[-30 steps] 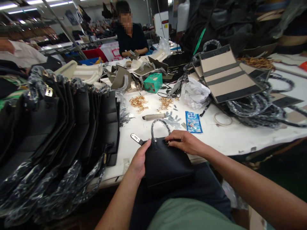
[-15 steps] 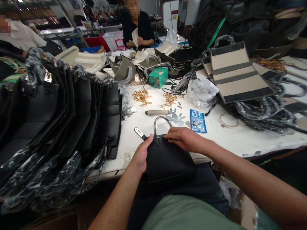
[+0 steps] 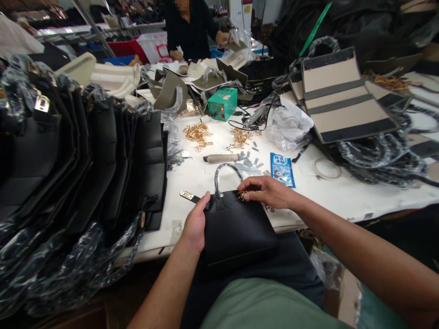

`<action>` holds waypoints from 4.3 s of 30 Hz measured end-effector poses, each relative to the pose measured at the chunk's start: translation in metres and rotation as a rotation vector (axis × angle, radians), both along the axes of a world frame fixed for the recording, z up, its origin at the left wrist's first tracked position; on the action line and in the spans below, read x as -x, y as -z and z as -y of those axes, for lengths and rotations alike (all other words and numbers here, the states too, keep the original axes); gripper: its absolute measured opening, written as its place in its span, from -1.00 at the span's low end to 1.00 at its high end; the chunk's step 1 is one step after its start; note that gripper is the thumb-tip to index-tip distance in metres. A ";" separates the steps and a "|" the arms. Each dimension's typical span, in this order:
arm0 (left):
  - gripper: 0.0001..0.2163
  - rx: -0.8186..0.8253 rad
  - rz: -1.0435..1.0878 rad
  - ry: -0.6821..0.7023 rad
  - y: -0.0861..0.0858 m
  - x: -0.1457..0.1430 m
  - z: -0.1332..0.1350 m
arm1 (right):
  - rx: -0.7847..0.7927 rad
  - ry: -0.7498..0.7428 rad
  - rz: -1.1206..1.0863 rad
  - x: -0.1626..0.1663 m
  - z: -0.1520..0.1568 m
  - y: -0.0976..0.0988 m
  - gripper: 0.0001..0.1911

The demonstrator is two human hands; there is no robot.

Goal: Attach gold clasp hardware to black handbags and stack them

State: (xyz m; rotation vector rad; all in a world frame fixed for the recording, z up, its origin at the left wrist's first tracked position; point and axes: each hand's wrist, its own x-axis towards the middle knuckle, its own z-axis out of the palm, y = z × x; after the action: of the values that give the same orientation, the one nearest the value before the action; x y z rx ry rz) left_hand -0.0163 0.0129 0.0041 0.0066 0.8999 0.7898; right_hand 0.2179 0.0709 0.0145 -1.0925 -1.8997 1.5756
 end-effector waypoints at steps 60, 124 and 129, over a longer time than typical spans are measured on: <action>-0.61 -0.011 0.032 -0.030 0.002 0.000 -0.002 | -0.675 -0.245 0.258 0.016 0.005 -0.012 -0.68; -0.68 -0.016 -0.082 -0.047 -0.006 -0.006 0.001 | -0.629 -0.109 0.345 0.023 0.019 -0.009 -0.83; -0.67 -0.023 -0.090 -0.044 -0.006 -0.007 0.003 | -0.707 -0.060 0.435 0.032 0.020 -0.009 -0.90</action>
State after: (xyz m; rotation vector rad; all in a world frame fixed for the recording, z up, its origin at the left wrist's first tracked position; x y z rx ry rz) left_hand -0.0095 0.0102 0.0097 0.0427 0.9792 0.8461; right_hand 0.1861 0.0504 0.0236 -1.0944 -2.4976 0.5900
